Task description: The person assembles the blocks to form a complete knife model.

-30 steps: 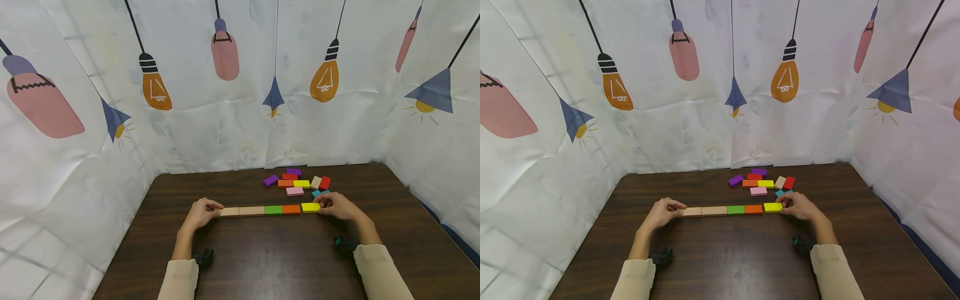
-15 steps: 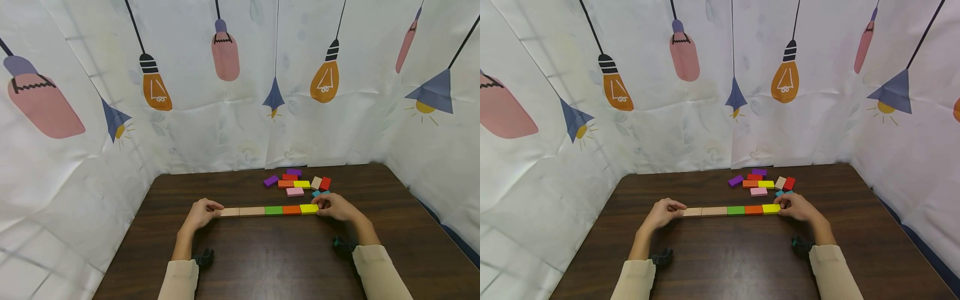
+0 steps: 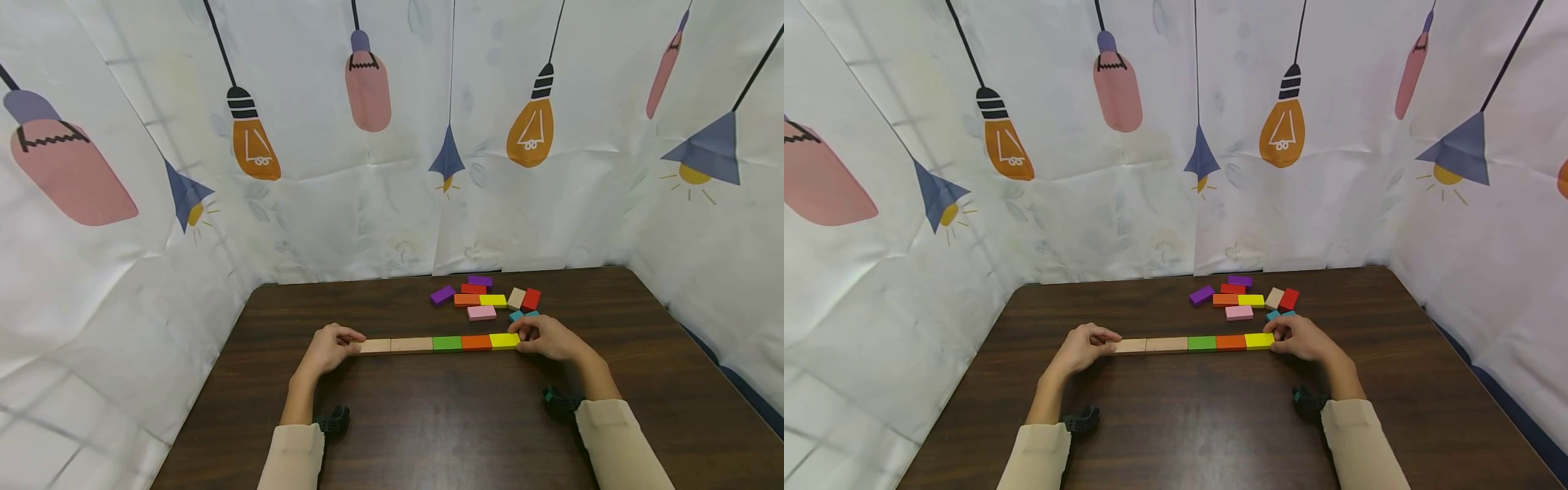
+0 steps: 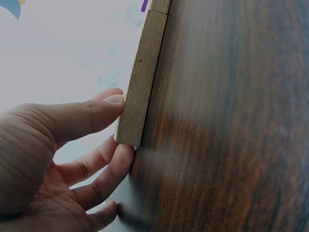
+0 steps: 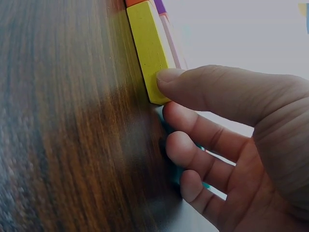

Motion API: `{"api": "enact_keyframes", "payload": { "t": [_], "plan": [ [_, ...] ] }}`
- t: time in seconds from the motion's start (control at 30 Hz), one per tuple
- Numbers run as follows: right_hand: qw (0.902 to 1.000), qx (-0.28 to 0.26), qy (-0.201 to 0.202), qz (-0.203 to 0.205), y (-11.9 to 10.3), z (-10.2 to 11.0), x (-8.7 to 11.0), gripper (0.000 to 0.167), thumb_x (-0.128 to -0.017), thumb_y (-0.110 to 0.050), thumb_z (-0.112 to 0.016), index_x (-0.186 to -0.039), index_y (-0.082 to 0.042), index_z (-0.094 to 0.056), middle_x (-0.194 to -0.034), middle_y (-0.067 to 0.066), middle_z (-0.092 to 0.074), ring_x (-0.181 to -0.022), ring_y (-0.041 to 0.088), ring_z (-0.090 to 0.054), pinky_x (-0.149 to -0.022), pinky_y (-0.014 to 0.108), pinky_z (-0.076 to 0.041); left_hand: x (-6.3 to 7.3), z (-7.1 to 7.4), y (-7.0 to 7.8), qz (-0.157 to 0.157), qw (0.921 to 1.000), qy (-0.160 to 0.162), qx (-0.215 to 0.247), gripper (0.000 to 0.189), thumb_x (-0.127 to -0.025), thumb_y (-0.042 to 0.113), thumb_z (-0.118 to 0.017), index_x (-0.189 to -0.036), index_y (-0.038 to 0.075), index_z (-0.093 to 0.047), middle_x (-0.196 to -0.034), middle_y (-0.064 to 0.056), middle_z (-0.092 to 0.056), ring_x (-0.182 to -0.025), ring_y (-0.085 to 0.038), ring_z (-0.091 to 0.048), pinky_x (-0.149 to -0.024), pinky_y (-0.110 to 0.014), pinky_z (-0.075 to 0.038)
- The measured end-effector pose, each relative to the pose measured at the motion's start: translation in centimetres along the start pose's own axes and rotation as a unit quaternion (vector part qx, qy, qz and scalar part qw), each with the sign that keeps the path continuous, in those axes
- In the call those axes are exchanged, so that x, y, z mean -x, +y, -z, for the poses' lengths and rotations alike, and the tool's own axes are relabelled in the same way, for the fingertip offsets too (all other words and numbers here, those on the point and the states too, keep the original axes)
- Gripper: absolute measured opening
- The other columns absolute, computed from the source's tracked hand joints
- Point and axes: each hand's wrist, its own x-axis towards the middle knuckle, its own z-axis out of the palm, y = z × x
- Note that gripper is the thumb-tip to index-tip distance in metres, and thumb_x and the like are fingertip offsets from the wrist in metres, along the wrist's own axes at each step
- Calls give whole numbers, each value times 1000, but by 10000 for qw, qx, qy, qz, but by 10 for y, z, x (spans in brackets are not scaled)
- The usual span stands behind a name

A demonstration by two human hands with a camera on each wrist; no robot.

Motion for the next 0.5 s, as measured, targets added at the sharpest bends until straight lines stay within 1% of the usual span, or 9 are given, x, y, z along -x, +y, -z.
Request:
{"api": "enact_keyframes", "payload": {
  "t": [0.5],
  "plan": [
    [10000, 55, -7, -31, 0, 0, -1, 27, -92, -16, -76, -117, -8, -70, -94, 3, -60, -79, 16, -52, -68, 24, -47, 1, 0, 0, -23, 10000, 40, -60, 12, -91, 12, -77, -100, 19, -82, -102, -4, -65, -87, -17, -63, -78, -36, -56]
  ]
}}
